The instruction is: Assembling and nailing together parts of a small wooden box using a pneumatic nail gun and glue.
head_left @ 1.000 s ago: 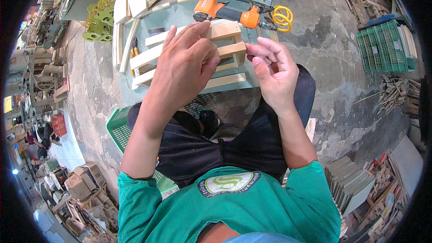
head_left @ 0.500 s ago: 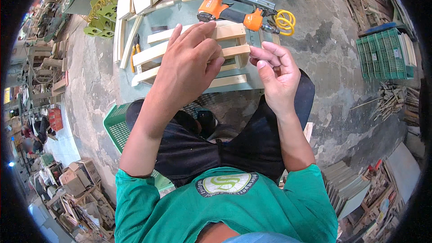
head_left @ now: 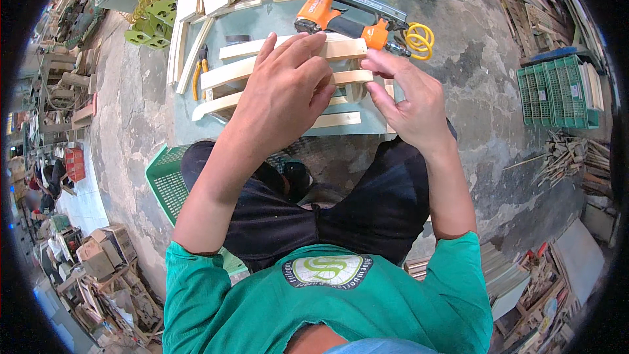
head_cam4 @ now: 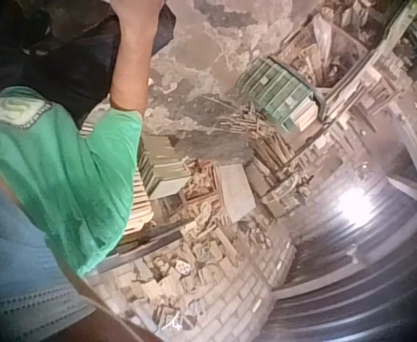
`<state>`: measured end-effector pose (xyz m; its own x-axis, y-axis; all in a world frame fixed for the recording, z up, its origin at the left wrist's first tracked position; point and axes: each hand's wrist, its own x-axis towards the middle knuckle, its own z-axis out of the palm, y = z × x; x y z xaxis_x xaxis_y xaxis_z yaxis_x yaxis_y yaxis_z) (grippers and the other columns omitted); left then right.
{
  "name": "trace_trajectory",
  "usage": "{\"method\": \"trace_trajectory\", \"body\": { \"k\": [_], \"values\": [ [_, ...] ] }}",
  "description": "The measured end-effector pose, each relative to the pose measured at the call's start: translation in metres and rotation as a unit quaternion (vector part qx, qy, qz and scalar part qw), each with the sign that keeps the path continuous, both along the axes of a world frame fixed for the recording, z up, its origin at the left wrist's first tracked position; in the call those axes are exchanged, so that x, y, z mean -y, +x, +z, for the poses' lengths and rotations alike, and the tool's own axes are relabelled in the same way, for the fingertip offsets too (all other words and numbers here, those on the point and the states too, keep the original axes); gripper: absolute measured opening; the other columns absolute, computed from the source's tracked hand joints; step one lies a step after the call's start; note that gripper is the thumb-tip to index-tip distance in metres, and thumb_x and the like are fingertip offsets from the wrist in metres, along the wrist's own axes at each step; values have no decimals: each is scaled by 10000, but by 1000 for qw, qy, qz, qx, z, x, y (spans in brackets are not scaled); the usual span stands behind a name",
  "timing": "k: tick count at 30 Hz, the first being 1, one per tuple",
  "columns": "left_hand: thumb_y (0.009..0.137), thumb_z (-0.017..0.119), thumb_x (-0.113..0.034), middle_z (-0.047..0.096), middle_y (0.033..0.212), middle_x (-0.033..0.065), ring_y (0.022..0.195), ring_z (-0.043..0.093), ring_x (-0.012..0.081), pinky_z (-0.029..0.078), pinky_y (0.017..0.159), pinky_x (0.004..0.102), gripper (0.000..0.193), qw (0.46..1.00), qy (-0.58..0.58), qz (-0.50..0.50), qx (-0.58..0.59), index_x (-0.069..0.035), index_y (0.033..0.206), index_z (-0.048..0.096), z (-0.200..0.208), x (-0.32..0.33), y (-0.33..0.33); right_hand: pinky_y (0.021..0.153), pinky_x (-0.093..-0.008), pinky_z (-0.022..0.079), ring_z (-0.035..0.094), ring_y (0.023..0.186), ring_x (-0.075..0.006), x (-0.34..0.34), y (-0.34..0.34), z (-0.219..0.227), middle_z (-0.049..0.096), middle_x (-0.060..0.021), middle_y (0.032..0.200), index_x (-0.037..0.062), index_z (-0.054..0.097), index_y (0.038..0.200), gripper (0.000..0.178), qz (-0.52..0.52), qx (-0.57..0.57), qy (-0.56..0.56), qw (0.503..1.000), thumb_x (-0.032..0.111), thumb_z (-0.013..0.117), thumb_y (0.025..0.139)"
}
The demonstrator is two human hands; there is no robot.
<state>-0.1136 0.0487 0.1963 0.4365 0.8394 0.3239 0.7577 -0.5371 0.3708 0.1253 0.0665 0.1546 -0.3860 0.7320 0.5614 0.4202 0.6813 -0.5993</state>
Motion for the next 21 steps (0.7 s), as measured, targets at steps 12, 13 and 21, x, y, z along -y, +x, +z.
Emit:
{"method": "trace_trajectory", "body": {
  "k": [12,13,21],
  "values": [
    [871,773,-74,640,1395,168,1298,638,363,382,1202,622,119,1000,7,2,-1,-47,942,682,-1,-1,0,862,-365,620,782,1012,-255,-2,0,-5,803,-64,1110,91,549,1466,690,-19,3,-5,1000,41,823,834],
    [871,773,-74,640,1395,168,1298,638,363,382,1202,622,119,1000,7,1,-2,-47,942,682,-1,-1,-1,866,-362,620,781,1010,-253,-2,0,-6,805,-62,1102,89,549,1466,697,-20,-2,2,1000,42,827,828],
    [877,776,-103,634,1419,161,1321,623,353,367,1212,617,139,1000,-8,0,-7,-52,966,682,0,-1,-1,907,-340,608,755,1102,-243,25,-14,-27,738,-196,1235,1,475,1490,612,-39,-236,-162,957,-80,680,920]
  ]
}}
